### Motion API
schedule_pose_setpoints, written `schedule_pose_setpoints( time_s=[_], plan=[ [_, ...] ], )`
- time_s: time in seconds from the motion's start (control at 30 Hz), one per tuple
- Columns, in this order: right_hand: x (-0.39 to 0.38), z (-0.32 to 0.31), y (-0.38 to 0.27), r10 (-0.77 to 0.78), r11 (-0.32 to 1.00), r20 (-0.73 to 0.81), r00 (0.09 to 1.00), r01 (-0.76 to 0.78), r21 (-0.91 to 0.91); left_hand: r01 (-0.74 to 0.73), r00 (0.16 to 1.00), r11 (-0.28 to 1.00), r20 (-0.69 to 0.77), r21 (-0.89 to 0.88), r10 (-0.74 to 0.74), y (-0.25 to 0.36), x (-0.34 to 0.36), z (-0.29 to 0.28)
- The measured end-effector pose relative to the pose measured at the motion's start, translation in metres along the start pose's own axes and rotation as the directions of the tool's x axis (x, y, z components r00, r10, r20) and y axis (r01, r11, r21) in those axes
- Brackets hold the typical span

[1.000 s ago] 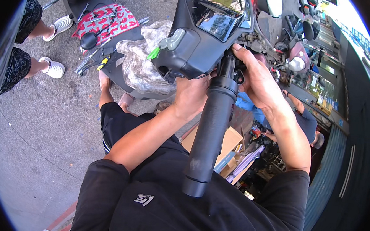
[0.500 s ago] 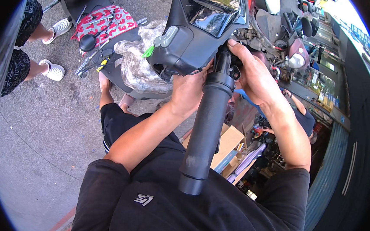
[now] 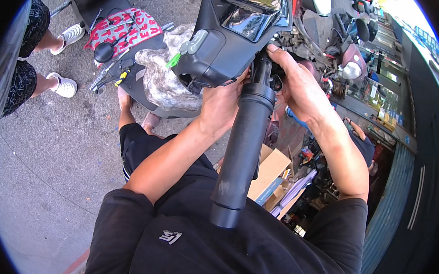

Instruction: The person works on the left handlebar of a motorcycle, manipulating the brake lever and surrounding controls with both hands. They repeatedly adjust and reposition components near the grip and lever assembly.

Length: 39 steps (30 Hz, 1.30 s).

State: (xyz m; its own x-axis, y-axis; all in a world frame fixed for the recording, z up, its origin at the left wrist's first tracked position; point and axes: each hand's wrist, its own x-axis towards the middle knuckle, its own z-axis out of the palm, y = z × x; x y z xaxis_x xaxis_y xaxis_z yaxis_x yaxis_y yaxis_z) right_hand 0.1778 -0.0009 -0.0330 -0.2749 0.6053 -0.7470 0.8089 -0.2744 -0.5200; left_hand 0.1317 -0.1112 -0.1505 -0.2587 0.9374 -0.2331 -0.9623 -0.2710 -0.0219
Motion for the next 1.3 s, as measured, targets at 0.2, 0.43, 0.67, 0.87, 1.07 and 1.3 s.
schedule_pose_setpoints(
  time_s=[0.2,0.43,0.67,0.87,1.07,1.3],
  plan=[
    [-0.004,0.001,-0.004,0.034,0.999,-0.026,0.999,-0.035,-0.025,0.030,0.998,0.991,-0.044,-0.129,-0.036,-0.002,0.005,0.002],
    [-0.011,0.005,-0.013,0.086,0.996,-0.039,0.996,-0.088,-0.034,-0.014,0.998,0.999,-0.059,-0.039,0.012,-0.003,0.004,0.001],
    [-0.006,0.000,-0.001,0.035,0.999,0.010,0.999,-0.035,0.011,-0.072,0.994,0.993,-0.076,0.090,0.079,-0.006,0.000,0.001],
    [-0.001,-0.008,0.008,0.010,0.999,0.032,0.999,-0.011,0.048,0.008,1.000,0.994,-0.014,-0.112,-0.009,-0.009,0.004,0.001],
    [-0.016,-0.013,-0.003,-0.005,1.000,0.034,0.999,0.005,0.013,-0.140,0.984,0.985,-0.100,0.096,0.149,-0.018,0.008,0.016],
    [-0.022,-0.023,-0.002,-0.042,0.999,0.107,0.993,0.040,0.021,-0.070,0.996,0.989,-0.042,0.133,0.076,-0.034,0.033,-0.030]
  ],
)
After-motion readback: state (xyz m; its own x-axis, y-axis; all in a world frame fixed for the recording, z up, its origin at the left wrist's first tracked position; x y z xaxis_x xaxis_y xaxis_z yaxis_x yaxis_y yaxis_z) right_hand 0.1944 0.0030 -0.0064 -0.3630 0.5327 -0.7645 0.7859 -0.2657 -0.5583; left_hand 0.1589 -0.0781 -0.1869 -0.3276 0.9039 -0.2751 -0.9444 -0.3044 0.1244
